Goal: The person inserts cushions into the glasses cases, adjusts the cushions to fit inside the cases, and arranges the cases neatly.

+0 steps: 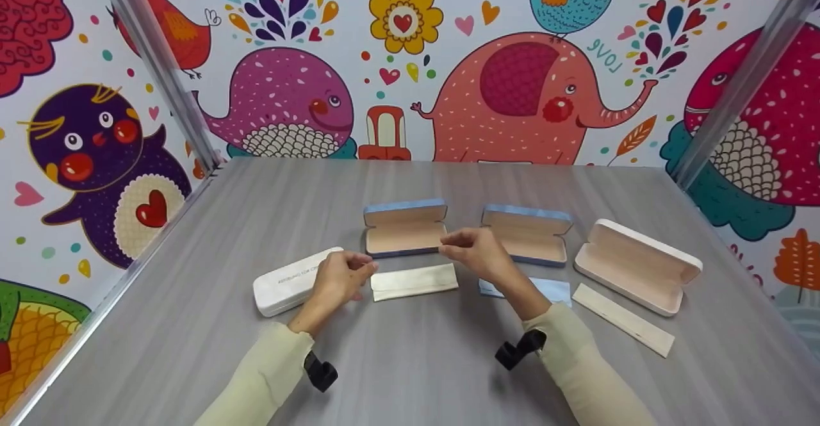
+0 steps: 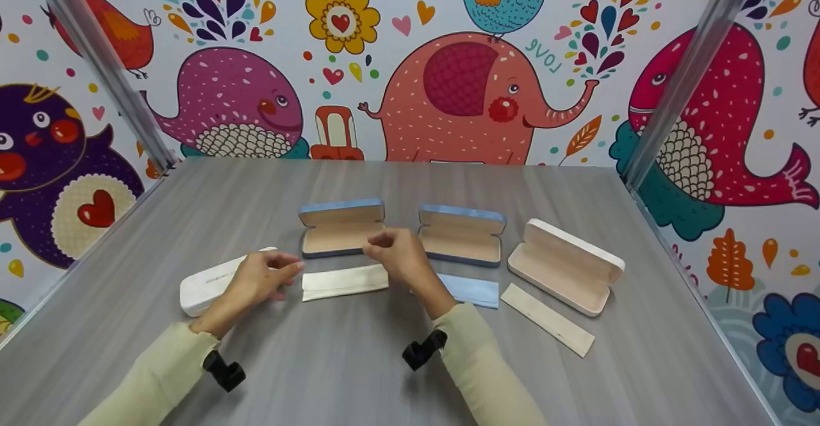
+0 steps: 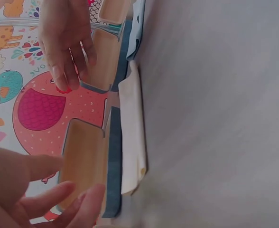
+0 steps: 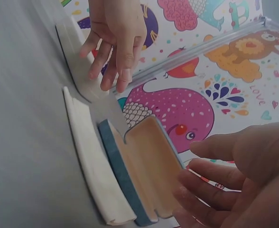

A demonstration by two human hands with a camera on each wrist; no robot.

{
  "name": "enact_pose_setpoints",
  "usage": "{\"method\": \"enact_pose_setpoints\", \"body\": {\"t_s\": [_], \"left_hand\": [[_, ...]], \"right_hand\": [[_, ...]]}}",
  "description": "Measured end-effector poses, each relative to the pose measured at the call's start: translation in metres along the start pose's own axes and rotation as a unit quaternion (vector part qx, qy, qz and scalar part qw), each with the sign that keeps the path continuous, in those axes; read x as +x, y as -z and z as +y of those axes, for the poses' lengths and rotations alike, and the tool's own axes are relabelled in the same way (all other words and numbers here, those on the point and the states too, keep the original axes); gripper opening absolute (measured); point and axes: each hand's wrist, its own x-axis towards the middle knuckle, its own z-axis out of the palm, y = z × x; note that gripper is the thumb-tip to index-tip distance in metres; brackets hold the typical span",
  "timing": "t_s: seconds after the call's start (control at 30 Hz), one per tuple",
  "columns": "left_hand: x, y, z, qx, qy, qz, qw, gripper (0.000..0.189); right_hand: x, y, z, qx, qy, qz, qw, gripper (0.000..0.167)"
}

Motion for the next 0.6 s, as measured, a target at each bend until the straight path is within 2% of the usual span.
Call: {"method": "enact_pose_setpoints", "body": {"t_s": [0.2, 0.3, 0.4, 0.5, 0.6], "left_hand": [[0.002, -0.009, -0.006, 0.015, 0.014, -0.005, 0.9998, 0.027], [0.002, -0.014, -0.006, 0.049, 0.01, 0.007, 0.9987, 0.03], [0.003, -0.018, -0.005, 0.101, 0.0, 0.02, 0.9946, 0.031], [0.003, -0.022, -0.004, 0.15, -0.014, 0.021, 0.9883, 0.032], [0.004, -0.024, -0.004, 0.173, -0.037, 0.016, 0.984, 0.031]], "right_hand": [[0.004, 0.002, 0.014, 0.006, -0.017, 0.001, 0.9998, 0.029], [0.006, 0.002, 0.02, 0.017, -0.034, 0.001, 0.9993, 0.028], [0.007, 0.0, 0.026, 0.029, -0.05, -0.003, 0.9983, 0.027], [0.01, -0.002, 0.03, 0.038, -0.067, -0.002, 0.9971, 0.026], [0.012, -0.005, 0.036, 0.033, -0.076, -0.001, 0.9966, 0.027]]}}
